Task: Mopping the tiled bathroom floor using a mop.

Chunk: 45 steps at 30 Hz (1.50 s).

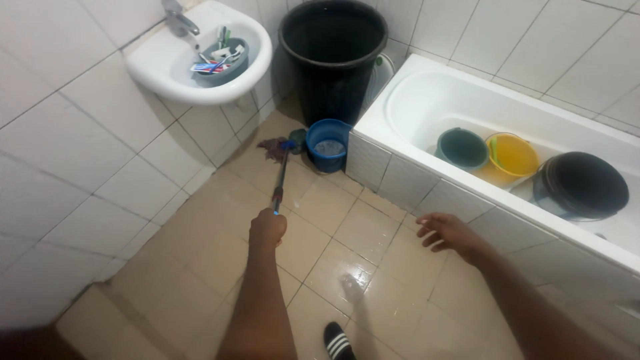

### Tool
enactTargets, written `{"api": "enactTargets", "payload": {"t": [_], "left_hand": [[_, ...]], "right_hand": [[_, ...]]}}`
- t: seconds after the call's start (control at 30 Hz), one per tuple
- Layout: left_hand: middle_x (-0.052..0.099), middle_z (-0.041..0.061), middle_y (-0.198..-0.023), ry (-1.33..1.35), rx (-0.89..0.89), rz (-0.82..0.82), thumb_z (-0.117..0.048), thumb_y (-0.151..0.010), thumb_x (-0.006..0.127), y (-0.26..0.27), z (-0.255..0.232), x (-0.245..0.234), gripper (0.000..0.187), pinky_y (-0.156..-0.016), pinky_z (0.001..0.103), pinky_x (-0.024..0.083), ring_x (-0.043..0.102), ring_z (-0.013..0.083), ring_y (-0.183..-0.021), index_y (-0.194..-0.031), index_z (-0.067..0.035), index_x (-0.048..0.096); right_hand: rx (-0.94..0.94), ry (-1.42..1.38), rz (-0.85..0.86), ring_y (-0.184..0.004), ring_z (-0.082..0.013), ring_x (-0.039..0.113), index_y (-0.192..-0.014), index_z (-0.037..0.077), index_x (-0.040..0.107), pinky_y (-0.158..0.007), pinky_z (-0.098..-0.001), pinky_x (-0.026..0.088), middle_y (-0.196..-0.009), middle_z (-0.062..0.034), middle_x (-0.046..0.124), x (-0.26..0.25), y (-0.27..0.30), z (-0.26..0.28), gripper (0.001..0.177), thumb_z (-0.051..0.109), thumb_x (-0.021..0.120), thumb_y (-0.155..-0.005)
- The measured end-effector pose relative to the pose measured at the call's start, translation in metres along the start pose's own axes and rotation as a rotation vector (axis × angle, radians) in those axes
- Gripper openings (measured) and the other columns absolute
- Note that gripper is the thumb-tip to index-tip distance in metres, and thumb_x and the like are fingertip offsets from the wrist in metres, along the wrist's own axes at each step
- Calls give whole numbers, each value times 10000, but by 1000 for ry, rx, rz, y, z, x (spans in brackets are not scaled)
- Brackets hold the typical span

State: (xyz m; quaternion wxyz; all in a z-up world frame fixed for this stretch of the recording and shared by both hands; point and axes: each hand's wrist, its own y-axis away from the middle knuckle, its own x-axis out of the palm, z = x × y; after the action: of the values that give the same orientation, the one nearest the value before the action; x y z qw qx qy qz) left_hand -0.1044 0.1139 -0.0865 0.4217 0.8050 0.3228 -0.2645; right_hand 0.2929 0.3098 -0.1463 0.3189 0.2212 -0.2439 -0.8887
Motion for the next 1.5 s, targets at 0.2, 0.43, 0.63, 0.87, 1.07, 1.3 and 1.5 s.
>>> {"api": "enactTargets", "payload": {"t": [0.2,0.43,0.63,0.87,1.07,1.3,1.5], "left_hand": [[734,215,-991,65,-32,-12,-155,-921,547,72,25,29,296,-559,364,621,742,275,-717,-1153,-4,653],[651,246,-880,371,-111,325,-30,-956,435,117,54,126,362,-486,429,605,682,321,-660,-1308,54,452],[641,215,-873,353,-75,537,-161,-971,540,192,-4,184,475,-489,410,611,714,355,-612,-1381,-19,348],[670,236,-900,444,-111,676,-131,-993,479,216,-48,271,657,-511,381,636,737,344,-619,-1445,41,34],[741,261,-960,538,74,909,-243,-1070,349,204,-41,273,521,-547,300,677,780,264,-656,-1379,152,490],[750,205,-1091,547,8,565,-255,-1037,434,117,8,160,407,-571,278,614,756,272,-735,-1410,-94,444],[745,163,-1032,632,47,374,-250,-1027,495,21,56,46,363,-577,275,580,722,227,-705,-1336,-68,552]], "right_hand": [[-70,-17,101,-836,-225,707,-1242,68,683,-737,-363,589,-1042,-126,731,8,31,-9,377,319,593,-976],[-115,16,109,-809,-224,693,-1231,79,692,-716,-365,576,-1019,-123,735,-31,95,-50,353,307,592,-980],[-94,111,26,-874,-248,721,-1259,57,668,-777,-392,598,-1063,-140,748,-73,152,-59,371,288,592,-978],[9,102,116,-925,-271,710,-1371,121,514,-815,-408,622,-1110,-165,703,-48,223,-16,477,432,491,-1010],[22,130,87,-756,-239,705,-1284,-33,611,-683,-392,628,-914,-177,703,-7,158,-50,436,245,487,-971],[-17,470,-170,-567,-205,696,-1207,-11,691,-539,-354,588,-777,-173,730,48,154,42,353,110,664,-877],[-215,779,-310,-807,-359,742,-1098,24,760,-817,-466,577,-904,-236,749,83,70,57,318,247,709,-877]]}}
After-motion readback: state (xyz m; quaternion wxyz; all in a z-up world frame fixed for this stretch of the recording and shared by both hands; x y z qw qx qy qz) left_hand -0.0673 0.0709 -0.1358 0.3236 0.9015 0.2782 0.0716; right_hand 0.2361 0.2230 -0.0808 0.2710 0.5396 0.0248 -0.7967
